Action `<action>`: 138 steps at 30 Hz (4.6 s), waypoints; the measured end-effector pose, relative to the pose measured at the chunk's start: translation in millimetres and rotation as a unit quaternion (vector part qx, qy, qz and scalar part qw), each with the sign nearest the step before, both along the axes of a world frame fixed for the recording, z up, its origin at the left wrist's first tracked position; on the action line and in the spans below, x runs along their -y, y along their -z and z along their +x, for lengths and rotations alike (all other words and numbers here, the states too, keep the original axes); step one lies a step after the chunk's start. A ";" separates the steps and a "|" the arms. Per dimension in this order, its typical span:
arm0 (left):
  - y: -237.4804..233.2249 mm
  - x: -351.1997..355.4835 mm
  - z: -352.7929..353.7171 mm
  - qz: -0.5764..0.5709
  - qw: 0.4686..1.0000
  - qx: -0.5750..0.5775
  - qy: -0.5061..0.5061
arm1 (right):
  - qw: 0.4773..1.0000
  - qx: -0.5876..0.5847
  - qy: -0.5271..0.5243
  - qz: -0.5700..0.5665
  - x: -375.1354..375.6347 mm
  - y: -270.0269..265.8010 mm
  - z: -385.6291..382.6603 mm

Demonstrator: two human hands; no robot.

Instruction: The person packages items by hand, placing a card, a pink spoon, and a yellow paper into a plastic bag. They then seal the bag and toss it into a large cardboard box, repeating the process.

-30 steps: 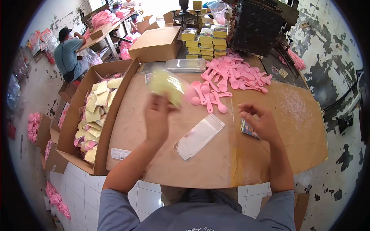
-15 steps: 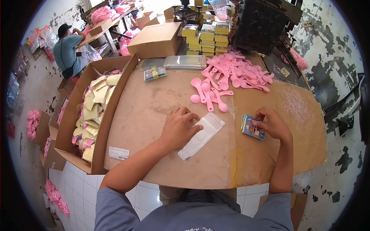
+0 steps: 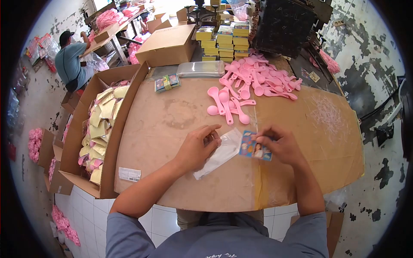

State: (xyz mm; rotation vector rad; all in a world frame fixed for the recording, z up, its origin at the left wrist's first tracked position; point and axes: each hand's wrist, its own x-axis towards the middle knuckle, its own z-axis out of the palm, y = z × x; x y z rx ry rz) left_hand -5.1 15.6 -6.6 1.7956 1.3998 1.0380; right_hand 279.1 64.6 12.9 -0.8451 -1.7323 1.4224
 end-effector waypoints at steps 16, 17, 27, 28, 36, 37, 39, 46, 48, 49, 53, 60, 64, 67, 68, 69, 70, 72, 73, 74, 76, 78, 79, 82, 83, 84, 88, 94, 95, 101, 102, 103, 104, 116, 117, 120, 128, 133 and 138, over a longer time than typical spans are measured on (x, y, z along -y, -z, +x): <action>-8.2 -1.9 -11.6 -0.219 0.920 0.306 0.114 | 0.990 0.090 0.051 0.095 6.7 10.6 -19.2; -7.2 -1.1 -10.2 -0.228 0.926 0.280 0.112 | 0.995 0.049 0.050 0.069 6.2 10.6 -18.5; -6.5 3.4 -2.4 -0.229 0.941 0.231 0.093 | 0.986 0.042 0.014 0.161 4.8 2.9 -12.3; -6.9 4.8 -1.4 -0.218 0.945 0.221 0.101 | 0.975 0.085 -0.001 0.206 3.8 2.9 -10.5; -11.5 16.6 9.4 -0.168 0.971 0.094 0.141 | 0.975 0.126 -0.001 0.180 26.4 -2.1 -34.6; -8.1 15.7 9.0 -0.167 0.970 0.109 0.138 | 0.977 0.122 0.021 0.176 28.3 -1.2 -36.8; 0.6 12.5 7.7 -0.164 0.967 0.141 0.131 | 0.989 0.064 0.058 0.122 21.1 3.5 -32.2; 1.8 10.1 7.4 -0.174 0.955 0.219 0.094 | 0.979 0.093 -0.047 0.177 24.2 -9.3 -35.4; 3.2 10.4 8.0 -0.151 0.968 0.183 0.085 | 0.980 0.098 -0.062 0.161 12.0 1.1 -33.0; -0.4 10.5 8.0 -0.162 0.966 0.186 0.080 | 0.980 0.101 -0.071 0.154 3.2 4.9 -33.0; -3.3 8.4 5.9 -0.176 0.955 0.219 0.090 | 0.931 0.242 0.042 0.269 -39.8 -4.4 -42.2; 0.5 5.2 0.8 -0.182 0.952 0.213 0.124 | 0.855 0.338 0.070 0.386 -90.9 15.3 -55.5; -0.2 3.9 -0.6 -0.193 0.944 0.236 0.128 | 0.874 0.340 0.110 0.330 -85.4 0.3 -48.0; -6.9 7.0 1.3 -0.179 0.930 0.291 0.134 | 0.944 0.199 0.124 0.231 -46.2 -31.3 -49.0; -6.2 7.5 1.5 -0.177 0.930 0.293 0.136 | 0.972 0.122 0.102 0.172 -35.0 -34.0 -48.4; -5.6 7.5 2.0 -0.174 0.929 0.295 0.138 | 0.990 0.044 0.079 0.111 -24.9 -35.2 -47.3; -5.3 7.2 2.7 -0.171 0.929 0.296 0.140 | 0.997 -0.035 0.056 0.049 -17.6 -35.9 -46.2; -4.6 9.2 4.0 -0.193 0.931 0.278 0.135 | 0.993 -0.086 0.068 0.033 -7.7 -36.4 -44.5; -4.9 10.2 4.7 -0.204 0.933 0.268 0.131 | 0.991 -0.113 0.074 0.024 -4.1 -35.3 -44.2; -6.5 11.0 5.6 -0.210 0.931 0.266 0.136 | 0.989 -0.121 0.077 0.023 -1.5 -32.1 -44.5; -10.1 12.3 6.8 -0.225 0.928 0.260 0.144 | 0.987 -0.139 0.082 0.021 2.2 -23.3 -46.5; -5.2 13.0 9.9 -0.192 0.931 0.274 0.148 | 0.987 -0.134 0.085 0.027 6.6 -17.1 -50.2; -2.5 12.6 10.7 -0.175 0.932 0.281 0.150 | 0.987 -0.132 0.087 0.030 8.4 -14.4 -52.5; 2.7 10.5 9.0 -0.183 0.937 0.265 0.138 | 0.981 -0.160 0.103 0.031 14.7 -5.7 -58.7; 3.0 10.3 9.8 -0.188 0.933 0.276 0.131 | 0.981 -0.156 0.105 0.035 18.4 -1.2 -60.2; 3.2 10.1 10.7 -0.193 0.930 0.287 0.123 | 0.982 -0.153 0.108 0.040 22.3 4.1 -61.6; -6.4 11.7 9.2 -0.226 0.908 0.335 0.111 | 0.970 0.026 0.018 0.239 12.5 13.5 -46.9; -16.0 11.6 1.7 -0.278 0.887 0.335 0.155 | 0.985 -0.047 -0.032 0.162 12.6 -12.9 -54.6; -16.6 12.3 2.1 -0.276 0.885 0.337 0.166 | 0.979 -0.026 -0.046 0.196 13.7 -17.9 -55.0; -8.7 14.5 7.3 -0.124 0.901 0.361 0.206 | 0.919 0.060 -0.078 0.383 32.4 -85.1 -46.5; -10.8 15.6 6.2 -0.096 0.914 0.338 0.205 | 0.881 0.121 -0.060 0.452 38.9 -102.8 -46.2; -13.6 16.7 5.1 -0.067 0.925 0.313 0.204 | 0.835 0.181 -0.040 0.518 42.4 -111.9 -45.8; -16.7 19.5 4.0 -0.019 0.940 0.271 0.208 | 0.837 0.204 -0.025 0.507 43.2 -113.3 -45.1; -34.5 34.3 9.7 0.057 0.961 0.207 0.175 | 0.918 0.165 0.031 0.360 46.1 -95.7 -57.3; -35.1 35.7 11.1 0.038 0.958 0.229 0.167 | 0.917 0.162 0.035 0.364 44.0 -92.2 -57.9; -31.6 35.8 13.5 0.018 0.953 0.261 0.149 | 0.914 0.149 0.064 0.373 44.4 -89.3 -62.4; -33.2 40.6 12.5 0.081 0.985 0.114 0.101 | 0.726 0.264 0.082 0.629 42.1 -79.6 -71.0; -30.8 40.7 13.9 0.102 0.991 0.034 0.084 | 0.622 0.338 0.084 0.701 39.3 -63.1 -73.2; -38.3 40.8 11.8 0.060 0.991 0.029 0.113 | 0.791 0.245 0.159 0.537 16.4 -67.8 -59.7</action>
